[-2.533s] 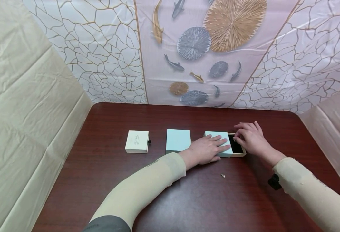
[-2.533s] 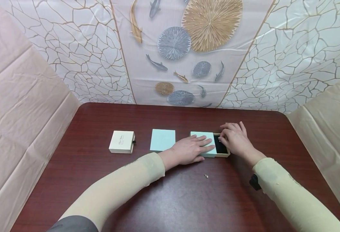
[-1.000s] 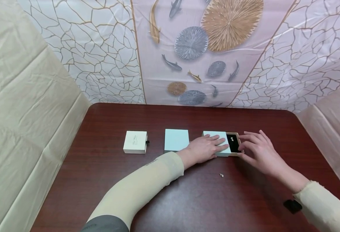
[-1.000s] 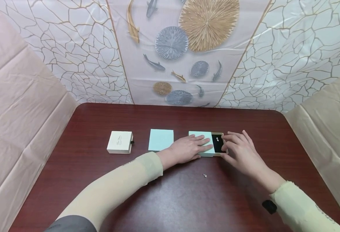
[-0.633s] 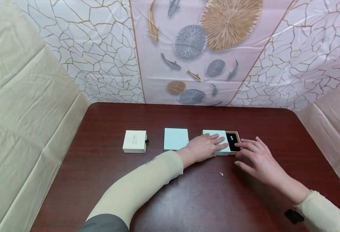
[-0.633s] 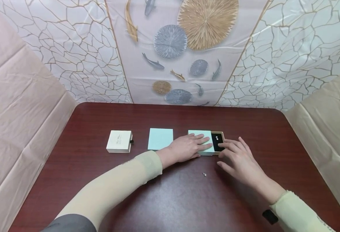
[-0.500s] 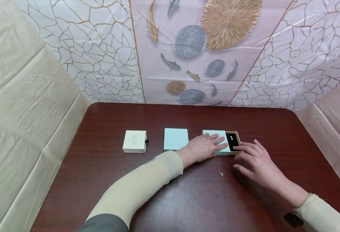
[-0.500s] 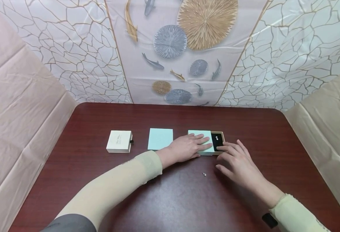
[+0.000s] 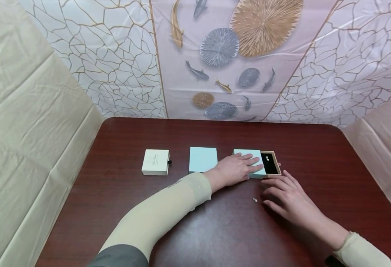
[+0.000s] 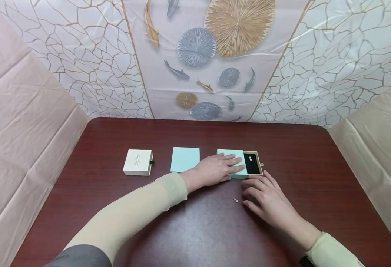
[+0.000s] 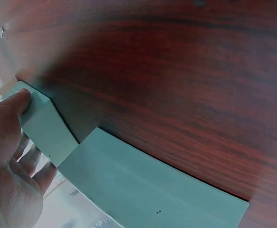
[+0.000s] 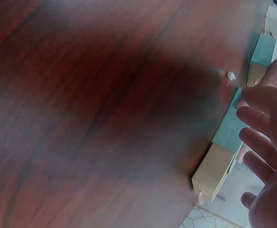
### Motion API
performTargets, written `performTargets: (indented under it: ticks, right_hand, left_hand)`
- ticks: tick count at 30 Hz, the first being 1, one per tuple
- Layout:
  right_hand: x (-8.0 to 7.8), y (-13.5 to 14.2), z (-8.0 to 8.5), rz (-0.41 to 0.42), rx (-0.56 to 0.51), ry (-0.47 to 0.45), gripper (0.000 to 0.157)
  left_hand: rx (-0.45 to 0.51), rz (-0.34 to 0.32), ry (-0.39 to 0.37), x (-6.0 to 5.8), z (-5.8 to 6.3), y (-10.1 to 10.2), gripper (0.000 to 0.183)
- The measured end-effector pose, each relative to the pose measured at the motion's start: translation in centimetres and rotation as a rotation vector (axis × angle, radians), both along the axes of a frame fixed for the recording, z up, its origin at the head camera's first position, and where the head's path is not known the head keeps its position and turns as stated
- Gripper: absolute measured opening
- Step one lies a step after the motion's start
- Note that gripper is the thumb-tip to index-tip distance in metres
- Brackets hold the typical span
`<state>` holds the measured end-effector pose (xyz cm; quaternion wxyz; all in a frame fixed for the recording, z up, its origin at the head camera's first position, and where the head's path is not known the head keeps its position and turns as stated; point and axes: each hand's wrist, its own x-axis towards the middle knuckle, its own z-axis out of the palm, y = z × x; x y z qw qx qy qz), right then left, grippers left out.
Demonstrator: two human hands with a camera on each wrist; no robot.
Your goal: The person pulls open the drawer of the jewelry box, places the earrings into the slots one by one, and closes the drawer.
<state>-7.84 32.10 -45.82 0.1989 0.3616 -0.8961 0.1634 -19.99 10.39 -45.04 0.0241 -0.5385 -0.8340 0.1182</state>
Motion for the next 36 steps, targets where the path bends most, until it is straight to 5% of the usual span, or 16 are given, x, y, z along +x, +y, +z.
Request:
performTargets:
  ticks: [19,36]
  right_hand:
    - [-0.4,-1.3,-1.9,0.096,0.038,0.058,0.051]
    - [-0.5,-2.4,-1.2,0.084,0.067,0.038,0.055]
  left_hand:
    - [-0.008,0.013,-0.018,0.0,0.1,0.0,0.062]
    - [-0.009,0.011,-0.008,0.1,0.1,0.0,0.06]
